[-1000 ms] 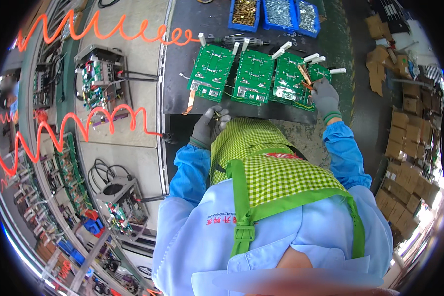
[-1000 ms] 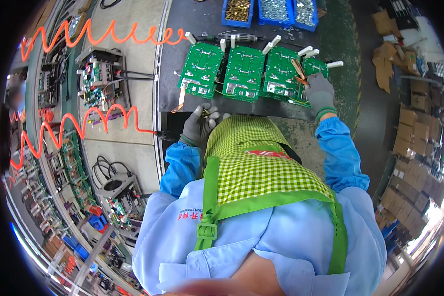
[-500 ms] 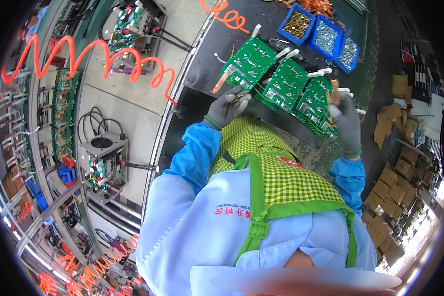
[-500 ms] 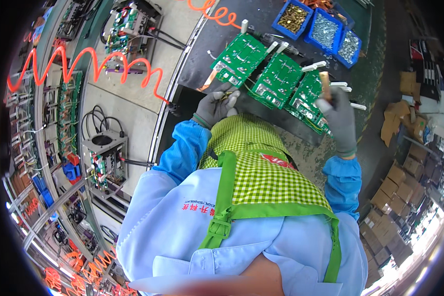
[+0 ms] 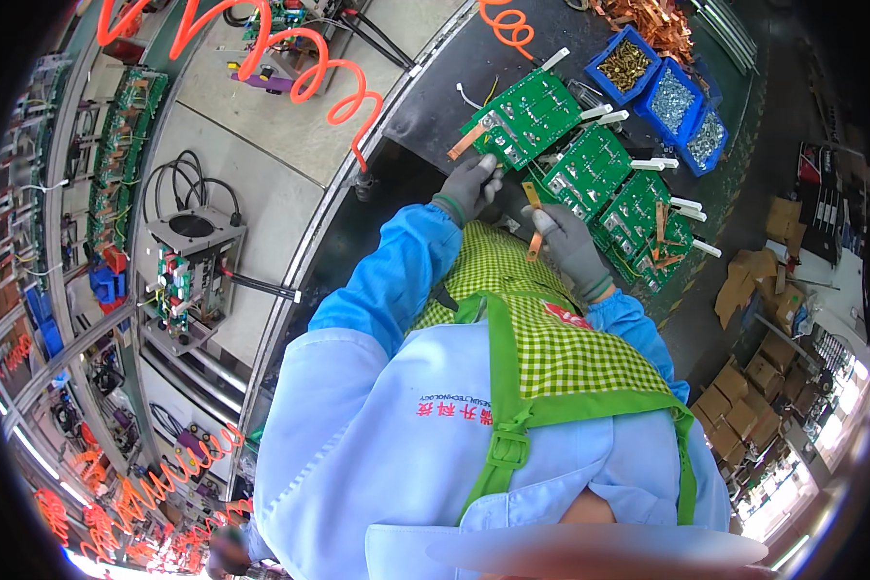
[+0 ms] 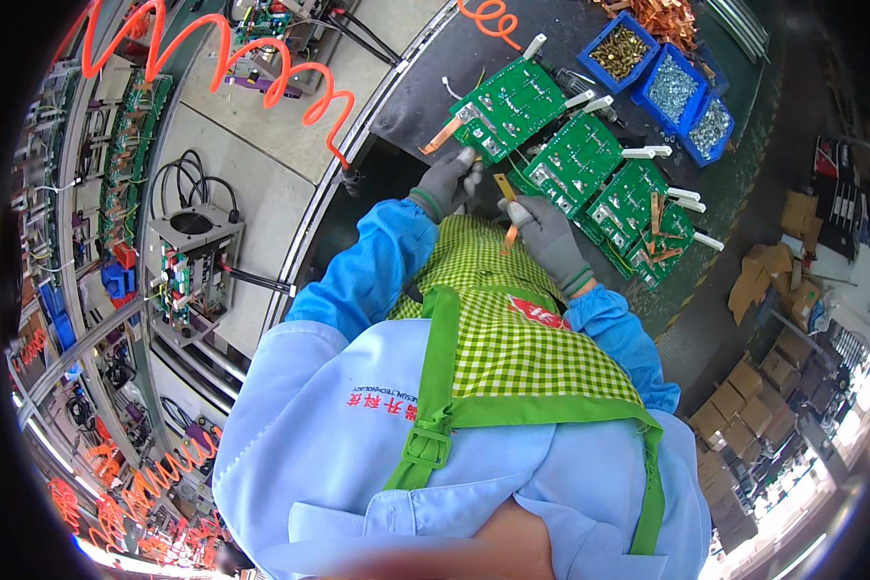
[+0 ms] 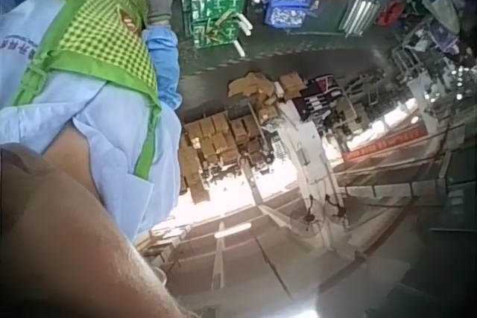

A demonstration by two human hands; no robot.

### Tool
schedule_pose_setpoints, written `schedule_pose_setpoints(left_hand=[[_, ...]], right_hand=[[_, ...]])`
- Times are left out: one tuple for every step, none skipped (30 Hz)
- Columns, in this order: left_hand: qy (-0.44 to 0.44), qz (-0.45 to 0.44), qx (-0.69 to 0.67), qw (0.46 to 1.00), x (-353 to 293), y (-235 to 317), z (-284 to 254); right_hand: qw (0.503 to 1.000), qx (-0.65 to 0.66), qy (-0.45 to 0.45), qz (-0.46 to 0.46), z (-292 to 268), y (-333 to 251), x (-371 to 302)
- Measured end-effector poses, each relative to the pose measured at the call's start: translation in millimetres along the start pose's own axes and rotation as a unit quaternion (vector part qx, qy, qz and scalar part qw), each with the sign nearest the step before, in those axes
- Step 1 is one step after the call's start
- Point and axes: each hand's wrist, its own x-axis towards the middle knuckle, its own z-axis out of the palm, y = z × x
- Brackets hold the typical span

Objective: Assembling copper plates and components onto green circuit boards and securing them with an electric screwdriver.

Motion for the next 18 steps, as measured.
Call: schedule_pose_setpoints(left_hand=[[-0.009,0.012,-0.042,0.999,5,-4,4],[-0.008,0.012,-0.045,0.999,11,-9,8],[-0.031,0.01,-0.077,0.996,16,-10,9],[-0.054,0.008,-0.109,0.993,20,-12,8],[-0.094,0.005,-0.155,0.984,22,-14,6],[-0.093,0.004,-0.155,0.984,23,-14,6],[-0.098,-0.006,-0.163,0.982,23,-15,5],[-0.102,-0.016,-0.171,0.98,23,-15,5],[-0.101,-0.017,-0.173,0.98,24,-16,4],[-0.111,-0.02,-0.174,0.978,27,-17,2],[-0.121,-0.024,-0.175,0.977,29,-17,1],[-0.121,-0.023,-0.177,0.977,34,-16,-3],[-0.138,-0.027,-0.15,0.979,39,-15,-8],[-0.155,-0.031,-0.123,0.98,43,-14,-12],[-0.154,-0.029,-0.125,0.98,44,-11,-14],[-0.165,-0.045,-0.112,0.979,44,-7,-16],[-0.176,-0.061,-0.099,0.978,44,-5,-17],[-0.173,-0.06,-0.099,0.978,42,-3,-16]], right_hand=[[1.0,-0.002,-0.003,0.002,1,0,0],[0.998,0.032,-0.013,0.045,1,-1,0],[0.994,0.066,-0.025,0.085,2,-2,3],[0.994,0.066,-0.028,0.084,3,-3,3],[0.989,0.068,-0.036,0.126,3,-5,1],[0.982,0.072,-0.042,0.167,3,-5,-1],[0.982,0.072,-0.042,0.168,3,-2,-1],[0.982,0.069,-0.053,0.168,4,4,0],[0.981,0.065,-0.064,0.169,4,7,-2],[0.981,0.064,-0.064,0.171,5,7,-3],[0.98,0.072,-0.071,0.174,6,7,-2],[0.978,0.078,-0.078,0.175,6,6,0],[0.978,0.076,-0.08,0.175,7,6,3],[0.976,0.098,-0.076,0.177,8,6,7],[0.974,0.12,-0.072,0.178,9,5,9],[0.974,0.119,-0.074,0.178,9,2,11],[0.97,0.138,-0.066,0.188,8,-2,13],[0.966,0.158,-0.058,0.198,10,-6,14]])
